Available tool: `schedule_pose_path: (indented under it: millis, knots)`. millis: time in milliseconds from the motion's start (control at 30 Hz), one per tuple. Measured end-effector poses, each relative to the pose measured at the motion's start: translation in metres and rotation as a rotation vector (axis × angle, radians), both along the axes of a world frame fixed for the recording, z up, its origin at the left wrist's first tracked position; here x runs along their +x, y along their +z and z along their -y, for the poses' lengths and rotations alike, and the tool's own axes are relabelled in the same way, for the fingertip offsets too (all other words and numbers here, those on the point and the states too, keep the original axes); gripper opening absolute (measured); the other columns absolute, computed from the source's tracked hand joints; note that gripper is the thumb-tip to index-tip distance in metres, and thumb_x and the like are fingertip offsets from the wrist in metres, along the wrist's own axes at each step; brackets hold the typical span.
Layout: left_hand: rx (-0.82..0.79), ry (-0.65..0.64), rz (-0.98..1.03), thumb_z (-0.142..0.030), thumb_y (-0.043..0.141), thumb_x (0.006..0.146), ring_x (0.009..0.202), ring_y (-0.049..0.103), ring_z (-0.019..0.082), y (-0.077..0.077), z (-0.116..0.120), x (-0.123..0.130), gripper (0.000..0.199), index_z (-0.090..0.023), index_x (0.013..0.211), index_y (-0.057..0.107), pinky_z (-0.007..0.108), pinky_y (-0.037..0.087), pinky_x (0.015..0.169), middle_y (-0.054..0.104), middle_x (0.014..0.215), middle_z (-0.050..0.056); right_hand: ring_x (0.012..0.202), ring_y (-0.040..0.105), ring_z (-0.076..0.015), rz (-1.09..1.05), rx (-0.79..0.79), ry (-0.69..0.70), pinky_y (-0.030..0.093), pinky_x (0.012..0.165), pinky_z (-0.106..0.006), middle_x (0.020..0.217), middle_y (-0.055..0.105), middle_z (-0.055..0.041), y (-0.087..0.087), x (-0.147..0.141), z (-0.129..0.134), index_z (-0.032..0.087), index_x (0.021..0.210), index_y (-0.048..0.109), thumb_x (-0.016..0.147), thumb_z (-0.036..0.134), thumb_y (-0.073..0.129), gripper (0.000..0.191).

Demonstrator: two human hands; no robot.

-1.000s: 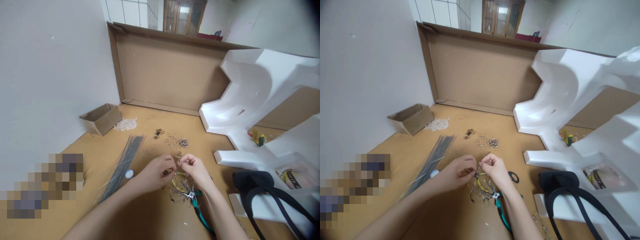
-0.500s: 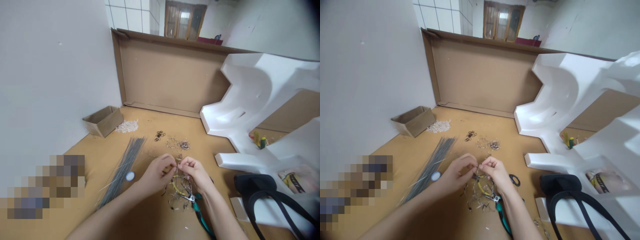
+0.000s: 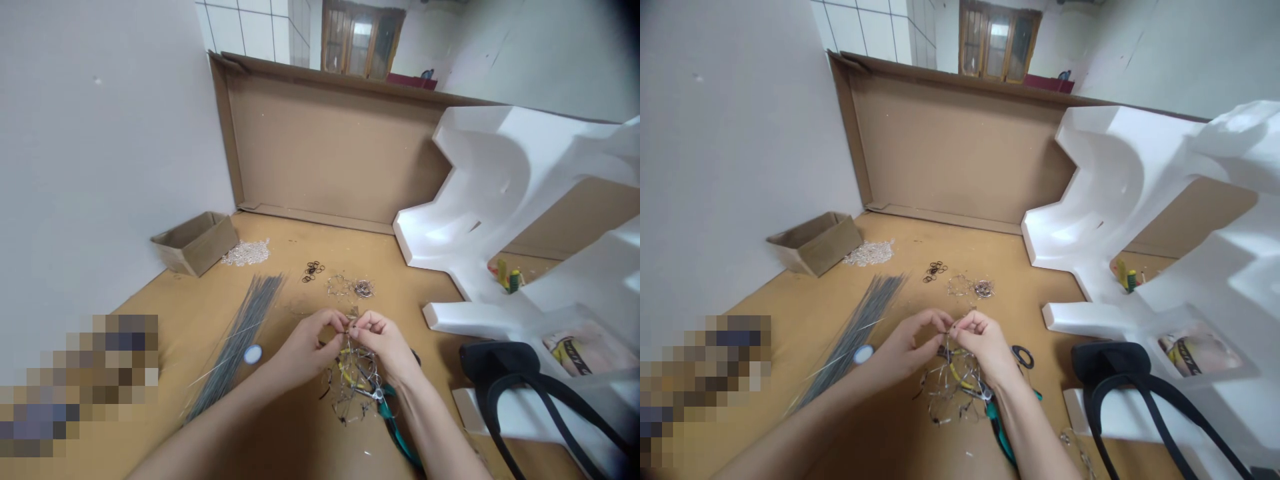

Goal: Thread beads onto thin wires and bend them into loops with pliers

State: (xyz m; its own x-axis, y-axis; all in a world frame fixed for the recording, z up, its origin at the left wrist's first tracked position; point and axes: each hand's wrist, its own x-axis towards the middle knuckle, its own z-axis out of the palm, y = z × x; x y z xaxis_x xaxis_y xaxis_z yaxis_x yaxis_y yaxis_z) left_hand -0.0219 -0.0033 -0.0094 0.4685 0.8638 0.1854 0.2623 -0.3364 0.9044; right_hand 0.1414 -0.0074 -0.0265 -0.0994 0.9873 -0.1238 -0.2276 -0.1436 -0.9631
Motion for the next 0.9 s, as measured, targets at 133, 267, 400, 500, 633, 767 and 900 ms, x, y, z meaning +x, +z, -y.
schedule_pose_path:
  millis: [133,267,400,500,633,767,900]
  knots:
    - [-0.152,-0.09,0.043,-0.031,0.05,0.08,0.091,0.052,0.016,-0.004,-0.002,0.001,0.022,-0.019,0.098,0.053,0.027,0.041,0.077,0.058,0.1,0.004,0.058,0.053,-0.0097,-0.027,0.033,-0.01,0.04,0.057,-0.022,0.068,0.063,0.0006,0.001,-0.001,0.002,0.017,0.062,0.055,0.059,0.025,0.073,0.02]
    - [-0.248,-0.158,0.206,-0.033,0.052,0.079,0.082,0.052,0.013,-0.01,-0.003,0.008,0.021,-0.014,0.089,0.054,0.025,0.041,0.074,0.058,0.086,0.004,0.059,0.054,-0.0109,0.02,0.07,0.014,0.043,0.059,-0.024,0.069,0.062,-0.0002,0.006,-0.001,0.003,0.018,0.063,0.055,0.061,0.028,0.072,0.02]
    - [-0.255,-0.065,0.218,-0.034,0.058,0.075,0.067,0.048,0.01,-0.014,-0.003,0.012,0.021,-0.013,0.075,0.055,0.022,0.04,0.065,0.053,0.069,0.0,0.061,0.054,-0.0114,0.033,0.085,0.041,0.043,0.06,-0.024,0.069,0.061,-0.0001,0.01,0.001,0.004,0.018,0.063,0.055,0.063,0.028,0.071,0.019]
    - [-0.207,-0.023,0.207,-0.034,0.06,0.074,0.07,0.049,0.011,-0.011,-0.003,0.011,0.02,-0.014,0.072,0.058,0.023,0.04,0.068,0.053,0.07,0.0,0.063,0.054,-0.0115,0.02,0.106,0.055,0.042,0.06,-0.024,0.071,0.061,0.0002,0.009,0.003,0.003,0.018,0.063,0.055,0.064,0.027,0.07,0.018]
    - [-0.207,-0.079,0.275,-0.032,0.061,0.072,0.098,0.05,0.017,-0.009,-0.007,0.007,0.018,-0.018,0.082,0.063,0.029,0.038,0.087,0.054,0.103,0.006,0.068,0.054,-0.0123,-0.029,0.142,0.044,0.042,0.064,-0.025,0.072,0.06,0.0011,0.004,0.003,0.001,0.019,0.063,0.055,0.065,0.025,0.07,0.016]
    - [-0.207,-0.073,0.305,-0.027,0.065,0.069,0.104,0.048,0.018,-0.011,-0.008,0.007,0.017,-0.018,0.082,0.059,0.032,0.035,0.092,0.052,0.109,0.006,0.073,0.054,-0.0131,0.016,0.204,0.035,0.041,0.068,-0.026,0.072,0.06,0.0004,0.001,-0.001,0.001,0.019,0.064,0.054,0.068,0.022,0.068,0.014]
    - [-0.136,0.003,0.206,-0.021,0.06,0.071,0.087,0.05,0.015,-0.009,-0.004,0.011,0.009,-0.016,0.076,0.055,0.028,0.038,0.082,0.054,0.087,0.002,0.074,0.055,-0.0141,0.15,0.309,0.04,0.042,0.069,-0.027,0.076,0.06,-0.0011,0.003,0.0,0.004,0.02,0.067,0.053,0.07,0.018,0.064,0.011]
